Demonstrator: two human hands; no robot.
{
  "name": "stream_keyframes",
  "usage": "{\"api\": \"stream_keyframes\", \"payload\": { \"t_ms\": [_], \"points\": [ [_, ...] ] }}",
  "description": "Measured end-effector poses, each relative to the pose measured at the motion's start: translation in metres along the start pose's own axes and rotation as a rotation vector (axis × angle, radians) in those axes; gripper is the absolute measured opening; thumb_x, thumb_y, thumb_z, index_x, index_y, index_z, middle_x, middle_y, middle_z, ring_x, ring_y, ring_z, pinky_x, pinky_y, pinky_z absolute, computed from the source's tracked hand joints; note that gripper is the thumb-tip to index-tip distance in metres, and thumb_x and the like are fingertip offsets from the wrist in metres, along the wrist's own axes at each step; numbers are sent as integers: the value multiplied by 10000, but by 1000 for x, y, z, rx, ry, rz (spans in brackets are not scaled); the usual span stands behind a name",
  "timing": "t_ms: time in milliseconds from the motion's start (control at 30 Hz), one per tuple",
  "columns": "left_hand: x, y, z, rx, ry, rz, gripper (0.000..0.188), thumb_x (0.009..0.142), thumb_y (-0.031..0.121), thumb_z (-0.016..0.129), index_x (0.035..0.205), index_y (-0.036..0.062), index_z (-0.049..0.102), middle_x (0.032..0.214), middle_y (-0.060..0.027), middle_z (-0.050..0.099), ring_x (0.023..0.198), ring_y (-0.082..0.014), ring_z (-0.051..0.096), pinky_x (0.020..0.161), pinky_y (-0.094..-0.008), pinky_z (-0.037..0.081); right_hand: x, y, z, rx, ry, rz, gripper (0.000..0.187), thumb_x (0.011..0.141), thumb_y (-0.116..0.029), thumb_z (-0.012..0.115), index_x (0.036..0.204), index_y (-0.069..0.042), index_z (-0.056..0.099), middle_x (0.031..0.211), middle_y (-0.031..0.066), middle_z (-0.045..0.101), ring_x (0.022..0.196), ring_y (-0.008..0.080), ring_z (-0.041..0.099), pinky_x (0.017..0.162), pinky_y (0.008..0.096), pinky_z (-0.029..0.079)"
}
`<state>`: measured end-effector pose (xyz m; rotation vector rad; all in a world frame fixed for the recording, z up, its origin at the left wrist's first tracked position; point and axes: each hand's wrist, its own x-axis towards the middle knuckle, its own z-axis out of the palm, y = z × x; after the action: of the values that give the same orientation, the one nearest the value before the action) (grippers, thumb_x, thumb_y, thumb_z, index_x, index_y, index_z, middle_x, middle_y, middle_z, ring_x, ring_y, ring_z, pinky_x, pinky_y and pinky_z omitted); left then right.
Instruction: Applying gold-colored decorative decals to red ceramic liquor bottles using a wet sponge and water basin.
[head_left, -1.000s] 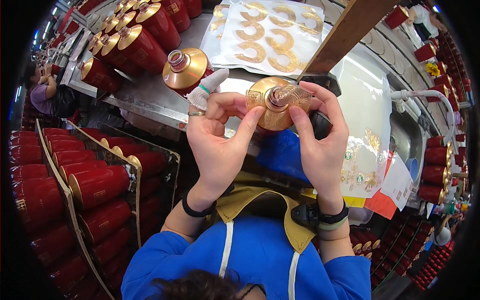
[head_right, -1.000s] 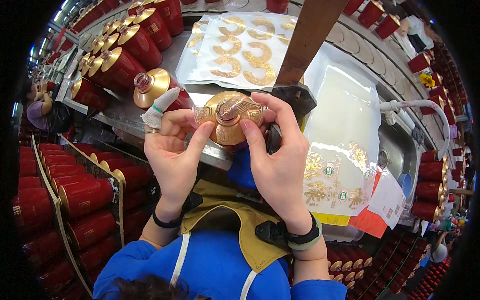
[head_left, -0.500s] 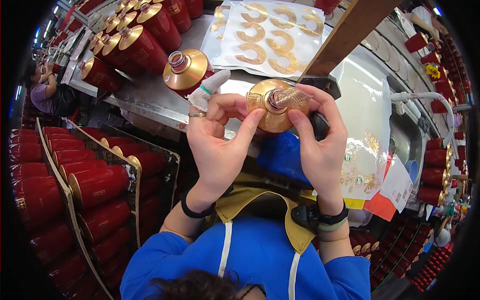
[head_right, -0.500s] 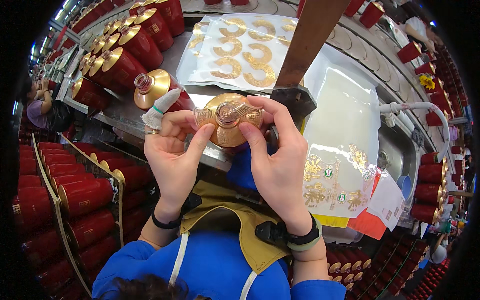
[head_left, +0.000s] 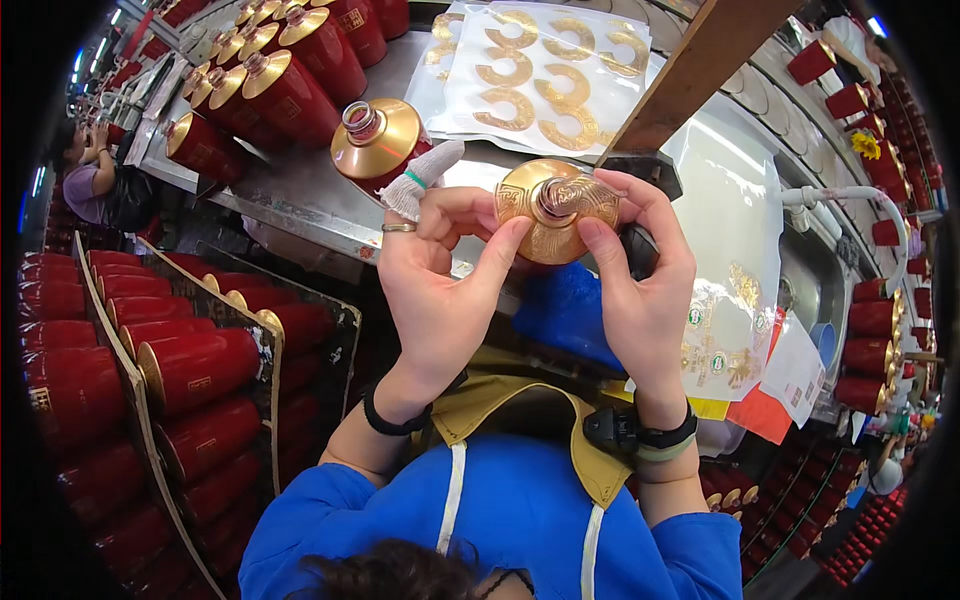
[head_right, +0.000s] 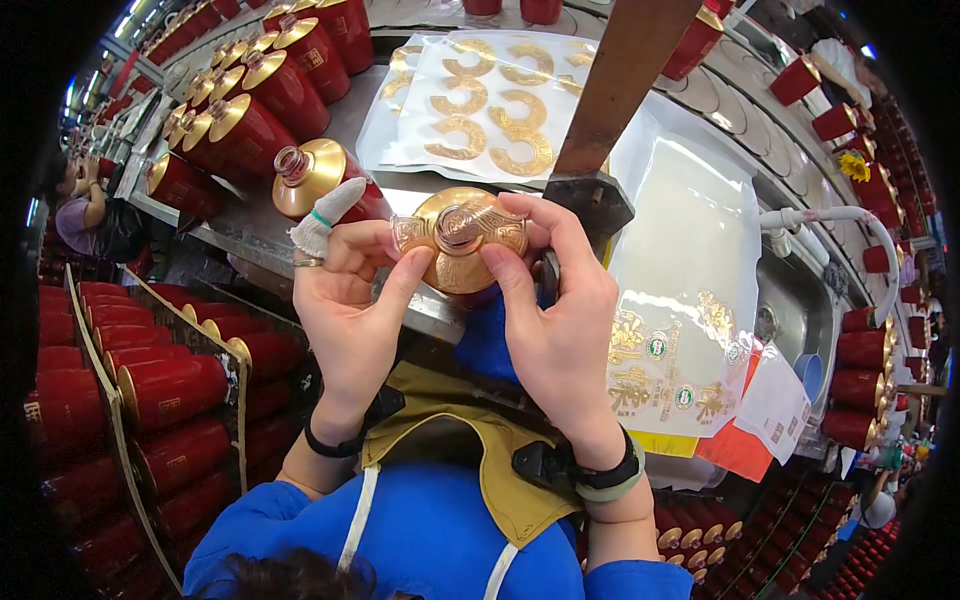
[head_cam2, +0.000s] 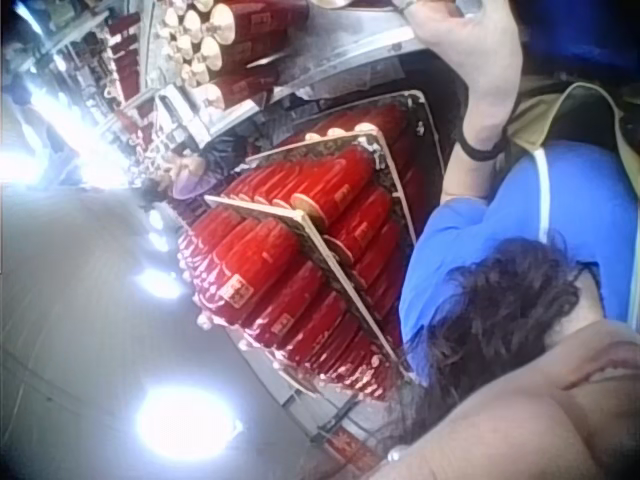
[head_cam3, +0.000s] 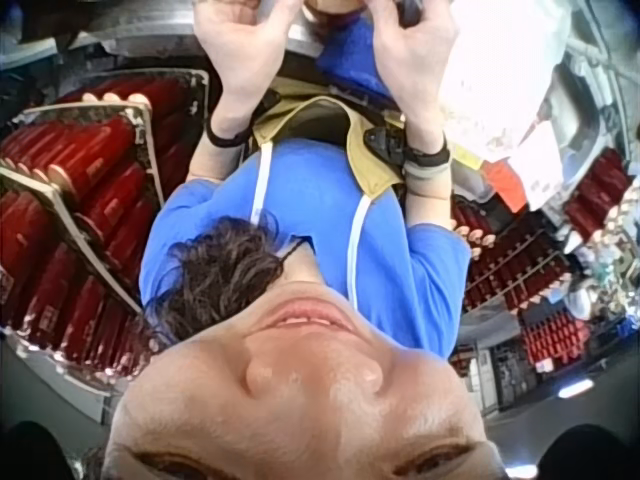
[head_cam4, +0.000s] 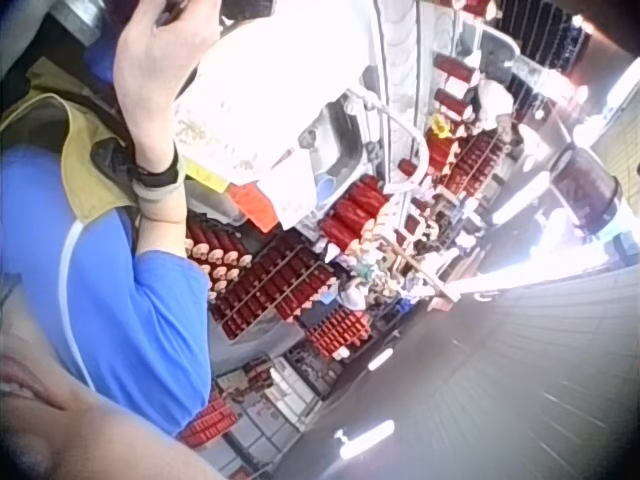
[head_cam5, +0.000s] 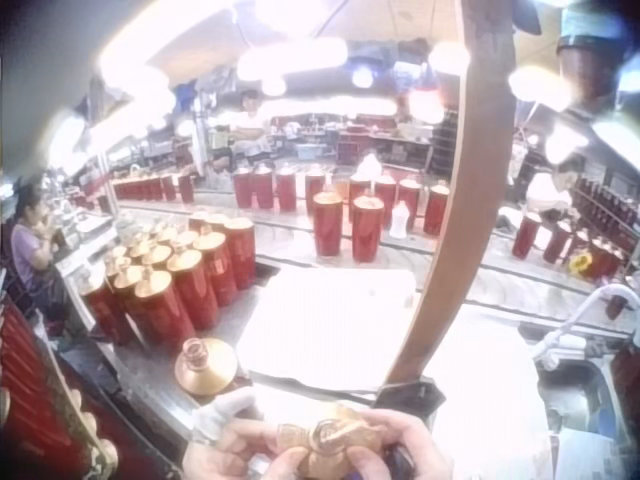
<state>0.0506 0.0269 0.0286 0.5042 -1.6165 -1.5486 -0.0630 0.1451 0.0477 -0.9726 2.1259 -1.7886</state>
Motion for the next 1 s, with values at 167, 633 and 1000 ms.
{"api": "stream_keyframes", "payload": {
  "t_ms": [167,633,1000],
  "points": [
    [0,-1,1,-17,12,10,645,878,-94,729,1431,-68,399,1030,-68,631,928,-120,637,852,-254,531,0,0,1,18,7,-1,273,932,-29,707,1201,-30,660,841,12,642,733,69,526,650,228,438],
    [3,0,-1,-15,-28,11,642,864,-98,730,1421,-62,413,1118,-94,636,1011,-136,633,897,-274,515,6,6,-1,-129,-56,-132,533,804,-106,848,1277,-47,611,1169,86,655,1056,181,618,813,284,505],
    [24,-8,6,-538,-70,-391,418,993,-11,600,1385,-17,456,1325,-144,603,1229,-193,594,1061,-348,485,8,5,-1,77,-177,50,512,827,-70,824,1282,-22,593,1392,133,607,1281,222,567,1078,346,447]
  ]
}}
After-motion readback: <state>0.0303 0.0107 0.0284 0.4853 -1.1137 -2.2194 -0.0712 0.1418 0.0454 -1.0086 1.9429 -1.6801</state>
